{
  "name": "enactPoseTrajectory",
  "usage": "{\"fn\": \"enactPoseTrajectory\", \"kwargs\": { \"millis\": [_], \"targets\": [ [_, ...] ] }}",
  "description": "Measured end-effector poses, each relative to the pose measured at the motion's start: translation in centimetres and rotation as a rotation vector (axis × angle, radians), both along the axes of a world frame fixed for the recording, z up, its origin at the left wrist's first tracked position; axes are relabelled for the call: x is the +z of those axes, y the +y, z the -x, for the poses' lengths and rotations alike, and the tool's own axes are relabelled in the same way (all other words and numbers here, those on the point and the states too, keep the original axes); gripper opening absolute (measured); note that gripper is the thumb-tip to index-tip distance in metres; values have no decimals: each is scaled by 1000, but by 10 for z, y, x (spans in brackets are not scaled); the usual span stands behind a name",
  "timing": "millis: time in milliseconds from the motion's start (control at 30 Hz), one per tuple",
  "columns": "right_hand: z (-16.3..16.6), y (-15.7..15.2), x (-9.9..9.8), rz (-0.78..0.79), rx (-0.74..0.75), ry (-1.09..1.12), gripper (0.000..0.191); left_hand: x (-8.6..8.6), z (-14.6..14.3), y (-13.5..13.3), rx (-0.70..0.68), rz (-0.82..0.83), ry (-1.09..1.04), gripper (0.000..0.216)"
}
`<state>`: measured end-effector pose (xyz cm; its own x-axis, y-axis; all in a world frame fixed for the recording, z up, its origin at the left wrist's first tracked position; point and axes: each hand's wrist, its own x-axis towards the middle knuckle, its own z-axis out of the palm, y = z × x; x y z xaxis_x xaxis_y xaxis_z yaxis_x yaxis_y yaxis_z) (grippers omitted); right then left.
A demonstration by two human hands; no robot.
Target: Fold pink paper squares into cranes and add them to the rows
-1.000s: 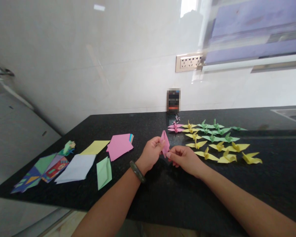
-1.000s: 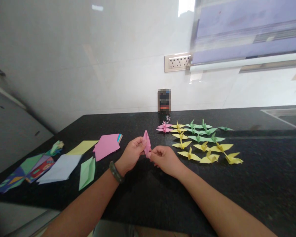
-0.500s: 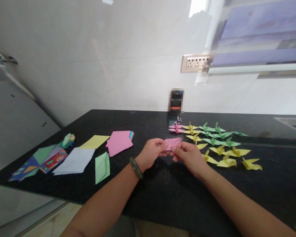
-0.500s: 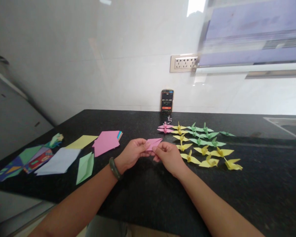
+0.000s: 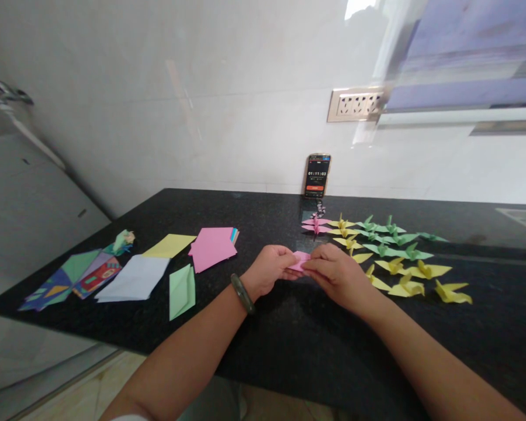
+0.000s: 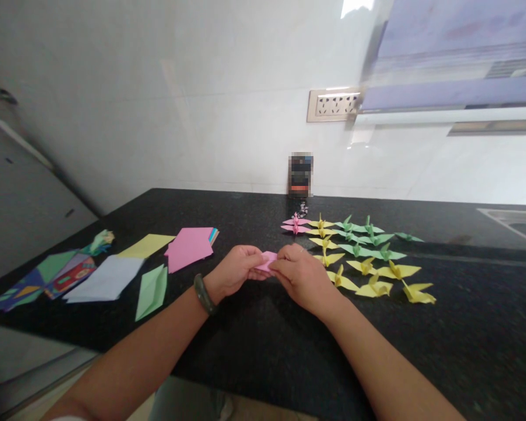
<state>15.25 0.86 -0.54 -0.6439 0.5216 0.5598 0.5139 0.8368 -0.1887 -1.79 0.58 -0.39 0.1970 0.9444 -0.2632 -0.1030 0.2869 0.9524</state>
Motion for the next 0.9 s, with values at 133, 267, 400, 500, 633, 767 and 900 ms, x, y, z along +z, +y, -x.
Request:
{"fn": "enactPoseTrajectory", "kwargs": {
  "millis": [133, 267, 400, 500, 633, 767, 900],
  "targets": [
    [2, -1, 0, 35, 26, 42, 14, -1, 0, 0, -8, -6, 8, 12],
    [2, -4, 1, 117, 23, 104, 12, 1, -1, -2, -7, -21, 16, 13],
    [2, -5, 1, 126, 9, 113, 12, 3, -1, -2, -17, -25, 14, 12],
    [2, -4, 1, 77, 22, 87, 14, 3, 0, -2, -35, -19, 15, 11],
    [1, -3, 0, 29, 6, 24, 17, 3, 1, -2, -77, -5, 12, 18],
    [2, -5, 3, 64, -52, -26, 20, 4, 0, -4, -89, -15, 25, 27],
    [7, -7, 4, 137, -133, -34, 20, 2, -4, -6, -58, -69, 105, 32]
  ]
}}
